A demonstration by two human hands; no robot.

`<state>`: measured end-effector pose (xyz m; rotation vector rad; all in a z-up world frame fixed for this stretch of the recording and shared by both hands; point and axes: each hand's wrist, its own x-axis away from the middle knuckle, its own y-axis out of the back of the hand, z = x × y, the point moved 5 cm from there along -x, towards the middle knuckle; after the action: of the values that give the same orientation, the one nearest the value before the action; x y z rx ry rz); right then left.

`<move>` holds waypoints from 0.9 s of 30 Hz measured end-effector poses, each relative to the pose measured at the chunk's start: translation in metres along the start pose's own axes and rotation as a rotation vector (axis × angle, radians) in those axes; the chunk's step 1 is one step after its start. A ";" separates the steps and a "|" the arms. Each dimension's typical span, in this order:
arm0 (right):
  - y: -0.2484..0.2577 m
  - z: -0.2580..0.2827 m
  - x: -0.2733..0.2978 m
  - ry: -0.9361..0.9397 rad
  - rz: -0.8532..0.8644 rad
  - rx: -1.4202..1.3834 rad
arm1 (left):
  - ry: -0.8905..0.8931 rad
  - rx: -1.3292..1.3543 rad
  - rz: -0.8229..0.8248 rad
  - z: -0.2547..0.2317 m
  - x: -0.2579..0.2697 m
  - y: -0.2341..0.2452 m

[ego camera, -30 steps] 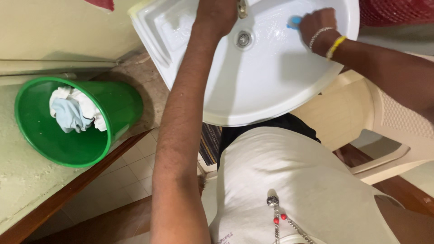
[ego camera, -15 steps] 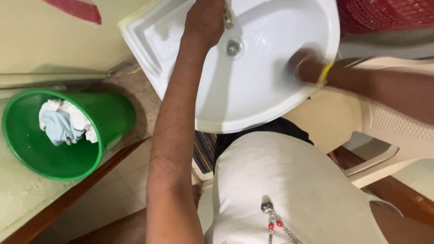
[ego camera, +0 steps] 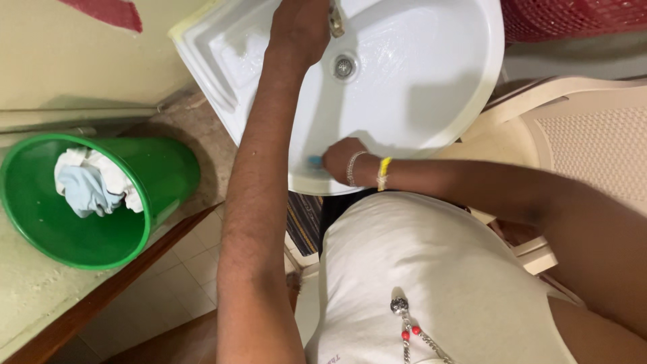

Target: The person scrubs the interior surfaces and faucet of a white sink using a blue brush and their hands.

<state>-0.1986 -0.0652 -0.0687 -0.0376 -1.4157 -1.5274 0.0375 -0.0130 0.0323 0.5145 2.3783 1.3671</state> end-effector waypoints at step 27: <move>-0.041 -0.202 -0.037 -0.336 -0.479 0.043 | 0.012 -0.040 -0.016 0.002 -0.002 -0.011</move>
<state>-0.0915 -0.2035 -0.1840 0.0803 -1.8151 -1.9461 0.0386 -0.0175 0.0217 0.4768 2.3548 1.4113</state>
